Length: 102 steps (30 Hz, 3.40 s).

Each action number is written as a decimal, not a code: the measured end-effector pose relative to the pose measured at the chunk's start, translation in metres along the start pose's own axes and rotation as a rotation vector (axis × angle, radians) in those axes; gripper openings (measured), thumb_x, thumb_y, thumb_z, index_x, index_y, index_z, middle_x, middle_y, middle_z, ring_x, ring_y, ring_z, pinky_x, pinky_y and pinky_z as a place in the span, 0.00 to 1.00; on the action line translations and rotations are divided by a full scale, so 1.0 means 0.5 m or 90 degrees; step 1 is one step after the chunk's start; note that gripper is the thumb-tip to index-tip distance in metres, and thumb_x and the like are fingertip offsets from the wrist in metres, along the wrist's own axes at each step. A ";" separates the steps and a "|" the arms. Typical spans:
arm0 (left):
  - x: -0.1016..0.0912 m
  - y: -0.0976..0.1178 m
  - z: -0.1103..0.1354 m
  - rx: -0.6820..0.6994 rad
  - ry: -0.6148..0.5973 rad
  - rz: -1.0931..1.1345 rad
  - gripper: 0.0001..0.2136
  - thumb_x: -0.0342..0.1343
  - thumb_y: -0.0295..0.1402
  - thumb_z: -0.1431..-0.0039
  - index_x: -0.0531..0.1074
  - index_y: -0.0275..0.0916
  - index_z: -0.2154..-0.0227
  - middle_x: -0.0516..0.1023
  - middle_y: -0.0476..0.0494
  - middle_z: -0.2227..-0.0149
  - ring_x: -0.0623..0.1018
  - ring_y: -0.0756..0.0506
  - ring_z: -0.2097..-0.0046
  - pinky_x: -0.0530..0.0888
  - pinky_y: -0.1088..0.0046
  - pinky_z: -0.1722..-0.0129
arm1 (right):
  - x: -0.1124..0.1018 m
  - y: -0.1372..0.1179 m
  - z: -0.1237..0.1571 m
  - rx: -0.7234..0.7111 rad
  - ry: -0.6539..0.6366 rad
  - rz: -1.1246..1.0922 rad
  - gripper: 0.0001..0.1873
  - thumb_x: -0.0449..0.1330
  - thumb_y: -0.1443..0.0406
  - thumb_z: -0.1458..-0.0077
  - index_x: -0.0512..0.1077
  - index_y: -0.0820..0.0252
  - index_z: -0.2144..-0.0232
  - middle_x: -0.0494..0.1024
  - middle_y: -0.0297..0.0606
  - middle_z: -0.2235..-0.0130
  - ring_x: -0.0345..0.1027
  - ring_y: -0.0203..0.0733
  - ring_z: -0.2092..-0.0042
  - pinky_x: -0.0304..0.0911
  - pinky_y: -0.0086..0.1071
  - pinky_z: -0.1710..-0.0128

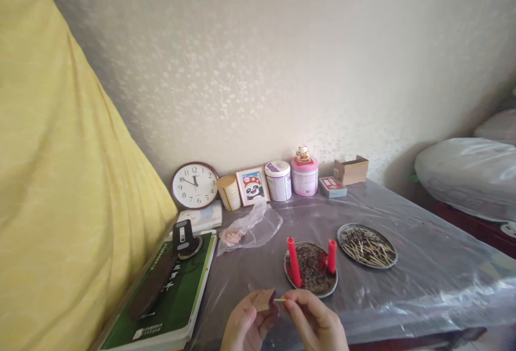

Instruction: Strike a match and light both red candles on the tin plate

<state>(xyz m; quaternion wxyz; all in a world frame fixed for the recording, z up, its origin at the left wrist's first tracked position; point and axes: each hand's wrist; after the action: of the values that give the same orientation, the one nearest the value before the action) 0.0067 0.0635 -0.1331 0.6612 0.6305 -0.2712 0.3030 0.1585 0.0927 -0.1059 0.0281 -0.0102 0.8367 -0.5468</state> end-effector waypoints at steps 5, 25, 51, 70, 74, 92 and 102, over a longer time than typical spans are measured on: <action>0.005 -0.001 0.000 -0.019 0.019 -0.032 0.19 0.69 0.38 0.58 0.80 0.35 0.62 0.83 0.35 0.63 0.80 0.41 0.61 0.72 0.66 0.56 | -0.003 0.002 -0.001 0.020 -0.007 -0.014 0.13 0.61 0.53 0.47 0.77 0.56 0.72 0.79 0.34 0.73 0.73 0.36 0.70 0.66 0.18 0.68; 0.005 -0.013 -0.004 -0.022 0.026 -0.101 0.22 0.72 0.42 0.66 0.81 0.35 0.67 0.79 0.42 0.72 0.75 0.47 0.71 0.70 0.71 0.69 | -0.023 -0.013 -0.011 -0.202 -0.044 0.102 0.04 0.58 0.66 0.41 0.72 0.55 0.67 0.78 0.32 0.69 0.74 0.33 0.69 0.66 0.18 0.65; -0.017 0.086 -0.001 0.173 0.285 -0.109 0.20 0.71 0.42 0.66 0.82 0.37 0.68 0.75 0.44 0.74 0.70 0.48 0.74 0.69 0.72 0.76 | -0.051 0.012 -0.041 0.148 0.045 0.038 0.22 0.61 0.48 0.50 0.80 0.61 0.71 0.77 0.37 0.77 0.69 0.40 0.75 0.65 0.25 0.76; -0.027 0.063 -0.011 0.168 0.325 -0.108 0.18 0.68 0.40 0.59 0.81 0.37 0.63 0.74 0.44 0.73 0.71 0.49 0.73 0.70 0.72 0.75 | -0.050 -0.015 -0.050 0.208 0.016 0.008 0.19 0.60 0.49 0.50 0.78 0.59 0.76 0.72 0.35 0.80 0.65 0.39 0.77 0.63 0.27 0.77; -0.022 0.065 -0.010 0.167 0.314 -0.105 0.18 0.68 0.40 0.58 0.81 0.37 0.62 0.74 0.45 0.73 0.71 0.49 0.73 0.70 0.72 0.75 | -0.050 -0.006 -0.051 0.194 0.010 0.046 0.20 0.58 0.49 0.48 0.76 0.59 0.77 0.71 0.34 0.81 0.64 0.40 0.77 0.62 0.27 0.78; -0.016 0.063 -0.017 0.160 0.362 -0.082 0.19 0.70 0.38 0.65 0.81 0.36 0.66 0.76 0.43 0.76 0.72 0.49 0.76 0.69 0.72 0.78 | -0.044 -0.001 -0.050 0.080 0.041 0.122 0.19 0.59 0.50 0.47 0.77 0.59 0.74 0.75 0.34 0.79 0.65 0.37 0.77 0.61 0.24 0.77; -0.022 0.060 -0.021 0.154 0.364 -0.067 0.19 0.72 0.40 0.69 0.81 0.36 0.71 0.78 0.43 0.76 0.73 0.47 0.76 0.70 0.71 0.78 | -0.045 0.001 -0.046 -0.056 -0.026 0.212 0.13 0.55 0.57 0.39 0.75 0.56 0.68 0.79 0.35 0.68 0.73 0.39 0.67 0.66 0.25 0.66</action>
<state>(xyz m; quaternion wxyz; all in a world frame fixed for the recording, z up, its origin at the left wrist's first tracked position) -0.0233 0.0738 -0.1216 0.6457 0.6067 -0.0036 0.4636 0.1799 0.1149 -0.0964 0.1347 0.1160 0.8491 -0.4974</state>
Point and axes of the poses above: each hand's wrist, its own z-axis away from the middle knuckle, its own x-axis out of the palm, y = z × x
